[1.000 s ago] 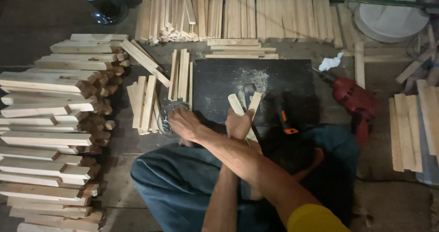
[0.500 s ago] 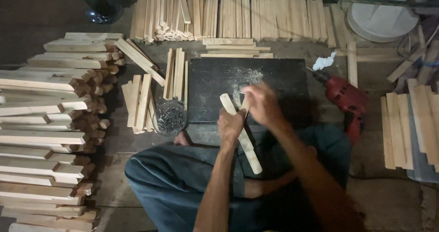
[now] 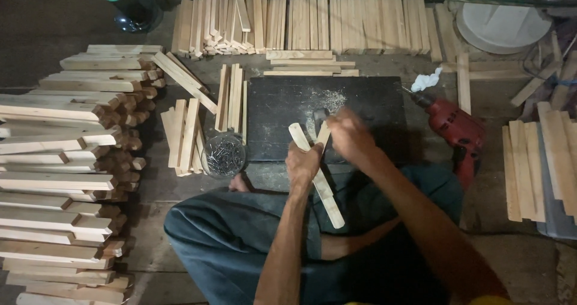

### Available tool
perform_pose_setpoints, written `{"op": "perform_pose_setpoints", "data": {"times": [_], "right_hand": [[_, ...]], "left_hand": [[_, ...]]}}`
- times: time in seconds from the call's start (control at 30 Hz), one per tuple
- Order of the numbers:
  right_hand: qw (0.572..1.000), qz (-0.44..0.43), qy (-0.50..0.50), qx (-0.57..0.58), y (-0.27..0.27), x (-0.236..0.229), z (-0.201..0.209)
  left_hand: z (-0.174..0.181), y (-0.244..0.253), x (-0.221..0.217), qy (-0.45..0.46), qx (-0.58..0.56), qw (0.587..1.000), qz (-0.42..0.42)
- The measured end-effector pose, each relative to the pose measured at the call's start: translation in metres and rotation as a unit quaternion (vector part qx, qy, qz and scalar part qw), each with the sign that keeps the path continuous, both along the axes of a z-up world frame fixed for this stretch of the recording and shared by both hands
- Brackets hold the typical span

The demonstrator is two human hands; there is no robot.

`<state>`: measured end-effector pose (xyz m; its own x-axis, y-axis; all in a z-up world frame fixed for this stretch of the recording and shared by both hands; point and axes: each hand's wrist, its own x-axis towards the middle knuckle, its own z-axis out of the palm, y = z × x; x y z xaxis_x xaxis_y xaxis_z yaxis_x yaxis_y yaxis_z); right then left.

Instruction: The person assembles small wooden frames by nailing two pieces of wood together with a hammer. They then use a power drill to secure the pieces further. The person handles multiple wooden pieces and nails during the process.

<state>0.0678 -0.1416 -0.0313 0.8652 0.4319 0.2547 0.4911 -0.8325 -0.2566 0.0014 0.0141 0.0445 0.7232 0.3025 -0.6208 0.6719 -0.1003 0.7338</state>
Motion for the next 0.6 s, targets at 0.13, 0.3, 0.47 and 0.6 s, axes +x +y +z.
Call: {"op": "perform_pose_setpoints", "data": {"times": [0.13,0.3,0.47,0.6], "right_hand": [[0.944,-0.013,0.185,0.275,0.009,0.014,-0.035],[0.988,0.032,0.104,0.108,-0.004,0.03,-0.064],[0.976,-0.185,0.091,0.065,-0.02,-0.025,0.008],[0.962,-0.255,0.077,0.061,-0.047,-0.074,-0.035]], "left_hand": [[0.005,0.003,-0.002,0.005,0.02,1.0,-0.014],[-0.003,0.004,0.001,0.004,0.02,1.0,-0.013],[-0.035,0.01,0.002,-0.027,-0.023,0.999,0.008],[0.003,0.008,0.002,-0.019,-0.012,1.0,0.003]]}}
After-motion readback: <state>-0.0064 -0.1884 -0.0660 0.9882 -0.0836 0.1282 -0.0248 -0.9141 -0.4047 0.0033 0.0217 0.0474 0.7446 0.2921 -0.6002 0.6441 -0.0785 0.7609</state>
